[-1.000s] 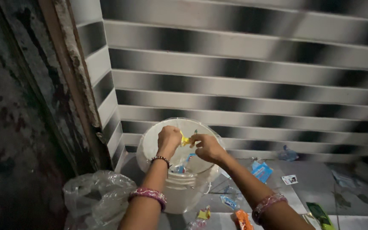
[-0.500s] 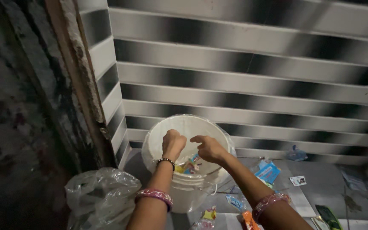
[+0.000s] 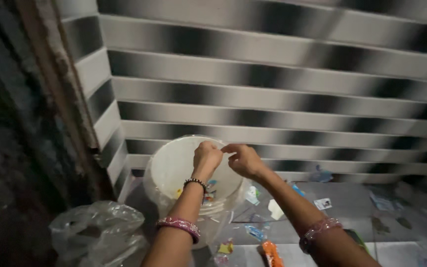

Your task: The person lines a bucket with a plastic bag by hand, then picks up trash and plastic wrappers from the floor.

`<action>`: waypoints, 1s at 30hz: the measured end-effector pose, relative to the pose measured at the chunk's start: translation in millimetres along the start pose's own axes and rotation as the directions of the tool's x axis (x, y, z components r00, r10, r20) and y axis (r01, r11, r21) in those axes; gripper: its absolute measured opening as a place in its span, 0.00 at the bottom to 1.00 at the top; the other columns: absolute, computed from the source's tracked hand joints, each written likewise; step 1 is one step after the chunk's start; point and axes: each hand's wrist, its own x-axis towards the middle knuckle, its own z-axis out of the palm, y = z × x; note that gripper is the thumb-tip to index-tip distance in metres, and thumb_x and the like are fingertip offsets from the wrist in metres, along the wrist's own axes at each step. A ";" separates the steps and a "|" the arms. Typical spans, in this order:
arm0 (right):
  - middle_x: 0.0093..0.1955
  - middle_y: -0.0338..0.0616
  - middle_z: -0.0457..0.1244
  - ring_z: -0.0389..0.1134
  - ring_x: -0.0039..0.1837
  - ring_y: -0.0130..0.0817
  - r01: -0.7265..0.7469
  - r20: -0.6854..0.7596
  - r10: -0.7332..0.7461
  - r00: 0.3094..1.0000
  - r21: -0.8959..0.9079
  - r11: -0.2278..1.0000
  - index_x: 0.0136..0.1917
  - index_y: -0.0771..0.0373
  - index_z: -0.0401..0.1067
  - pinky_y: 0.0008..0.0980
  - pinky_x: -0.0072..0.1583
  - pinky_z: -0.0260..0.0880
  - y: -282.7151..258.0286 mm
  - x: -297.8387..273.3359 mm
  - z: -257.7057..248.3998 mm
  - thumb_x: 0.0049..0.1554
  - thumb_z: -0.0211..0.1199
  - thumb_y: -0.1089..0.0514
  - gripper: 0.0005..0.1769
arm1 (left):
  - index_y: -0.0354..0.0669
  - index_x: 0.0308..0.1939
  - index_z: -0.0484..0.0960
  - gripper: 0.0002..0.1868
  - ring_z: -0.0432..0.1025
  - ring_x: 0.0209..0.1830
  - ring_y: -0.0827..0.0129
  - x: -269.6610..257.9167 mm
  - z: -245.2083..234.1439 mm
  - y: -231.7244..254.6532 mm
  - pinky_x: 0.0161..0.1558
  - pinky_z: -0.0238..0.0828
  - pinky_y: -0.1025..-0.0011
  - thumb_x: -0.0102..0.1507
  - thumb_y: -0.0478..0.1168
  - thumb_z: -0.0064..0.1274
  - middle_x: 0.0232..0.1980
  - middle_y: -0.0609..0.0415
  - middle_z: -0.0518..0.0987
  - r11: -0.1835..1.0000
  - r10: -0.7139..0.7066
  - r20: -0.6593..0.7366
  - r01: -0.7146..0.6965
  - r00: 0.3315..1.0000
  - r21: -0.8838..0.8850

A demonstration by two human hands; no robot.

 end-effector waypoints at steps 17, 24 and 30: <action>0.54 0.51 0.73 0.77 0.55 0.39 -0.253 -0.174 0.241 0.955 -0.050 0.966 0.58 0.64 0.77 0.37 0.55 0.76 95.4 -147.6 -194.4 0.48 0.61 0.66 0.23 | 0.45 0.43 0.88 0.13 0.79 0.50 0.49 -87.7 204.9 122.1 0.52 0.75 0.58 0.56 0.38 0.53 0.47 0.42 0.85 0.923 0.385 0.302 -0.355 0.872 -0.149; 0.56 0.50 0.72 0.76 0.55 0.39 -0.394 -0.237 0.358 0.903 -0.123 0.911 0.57 0.62 0.78 0.36 0.54 0.76 153.6 -245.5 -254.3 0.48 0.65 0.65 0.22 | 0.46 0.43 0.88 0.13 0.79 0.50 0.50 -163.6 299.4 157.4 0.53 0.75 0.58 0.57 0.40 0.54 0.46 0.43 0.85 0.870 0.493 0.446 -0.439 0.747 -0.225; 0.55 0.49 0.73 0.77 0.54 0.38 -0.495 -0.284 0.445 0.849 -0.138 0.858 0.56 0.62 0.79 0.37 0.53 0.77 201.2 -333.6 -292.0 0.48 0.65 0.64 0.21 | 0.48 0.45 0.88 0.14 0.79 0.51 0.49 -234.2 367.4 177.8 0.54 0.74 0.58 0.56 0.40 0.55 0.46 0.43 0.85 0.830 0.551 0.556 -0.482 0.623 -0.282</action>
